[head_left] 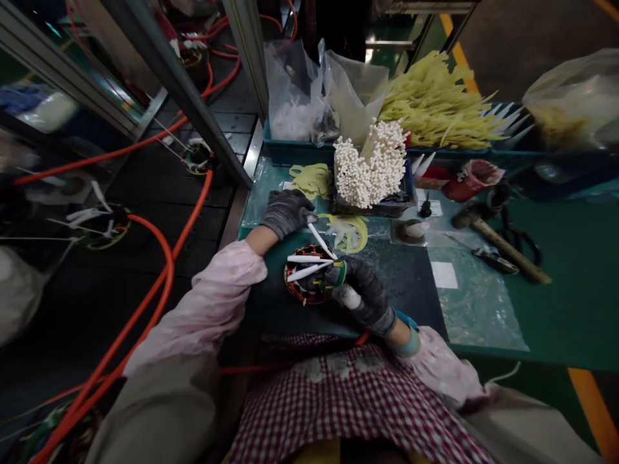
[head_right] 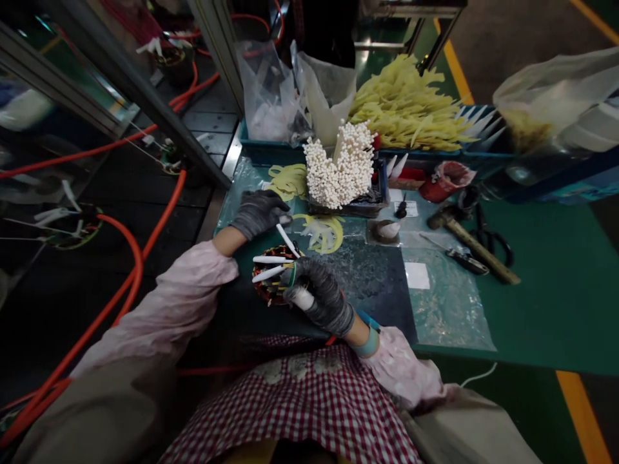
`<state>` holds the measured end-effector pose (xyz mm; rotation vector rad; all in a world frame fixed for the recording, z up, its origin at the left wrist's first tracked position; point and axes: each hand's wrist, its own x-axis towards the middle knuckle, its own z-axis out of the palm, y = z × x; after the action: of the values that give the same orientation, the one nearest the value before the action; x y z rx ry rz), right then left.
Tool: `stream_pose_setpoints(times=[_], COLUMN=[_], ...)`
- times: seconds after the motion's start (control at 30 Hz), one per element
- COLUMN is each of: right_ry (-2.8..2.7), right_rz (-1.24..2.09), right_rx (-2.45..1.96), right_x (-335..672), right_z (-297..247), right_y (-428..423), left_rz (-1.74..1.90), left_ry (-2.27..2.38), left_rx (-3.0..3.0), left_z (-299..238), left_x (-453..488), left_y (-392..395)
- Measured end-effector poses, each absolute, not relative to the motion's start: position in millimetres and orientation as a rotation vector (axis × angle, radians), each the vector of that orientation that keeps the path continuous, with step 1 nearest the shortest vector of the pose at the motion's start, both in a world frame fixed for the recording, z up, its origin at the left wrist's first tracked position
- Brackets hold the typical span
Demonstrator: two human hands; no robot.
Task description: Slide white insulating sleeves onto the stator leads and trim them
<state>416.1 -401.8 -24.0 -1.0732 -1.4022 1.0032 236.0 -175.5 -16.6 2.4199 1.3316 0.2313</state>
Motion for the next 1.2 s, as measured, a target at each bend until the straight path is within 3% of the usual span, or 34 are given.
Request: stream_pose_setpoints(times=[0.23, 0.47, 0.6, 0.67, 0.73, 0.93, 1.2], right_ry=[-1.389, -1.242, -1.056, -1.004, -0.975, -0.965, -1.104], right_rz=[0.847, 0.760, 0.759, 0.801, 0.831, 0.736, 0.594], right_rx=[-0.929, -0.937, -1.242, -1.347, -1.381, -1.367, -1.278], right_x=[417.1, 403.5, 402.6, 404.4, 405.0, 397.3, 407.0], right_z=[-24.0, -22.0, -30.2, -29.6, -25.6, -18.1, -12.4], right_y=[-412.5, -406.3, -400.0, -398.4, -397.4, -399.9, -409.7], left_rz=[-0.073, 0.201, 0.777, 1.253, 1.443, 1.170, 1.145], left_ry=[1.413, 1.465, 1.410, 1.206, 1.038, 0.714, 0.737], left_rx=[2.344, 2.249, 2.303, 2.435, 2.653, 2.936, 2.696], left_z=[-32.9, -23.7, -7.7, 5.4, 18.5, 24.2, 21.9], left_x=[272.7, 221.7, 191.9, 184.2, 183.2, 197.9, 210.0], left_y=[-161.8, -176.4, -217.9, -250.2, -284.3, -344.0, -355.0])
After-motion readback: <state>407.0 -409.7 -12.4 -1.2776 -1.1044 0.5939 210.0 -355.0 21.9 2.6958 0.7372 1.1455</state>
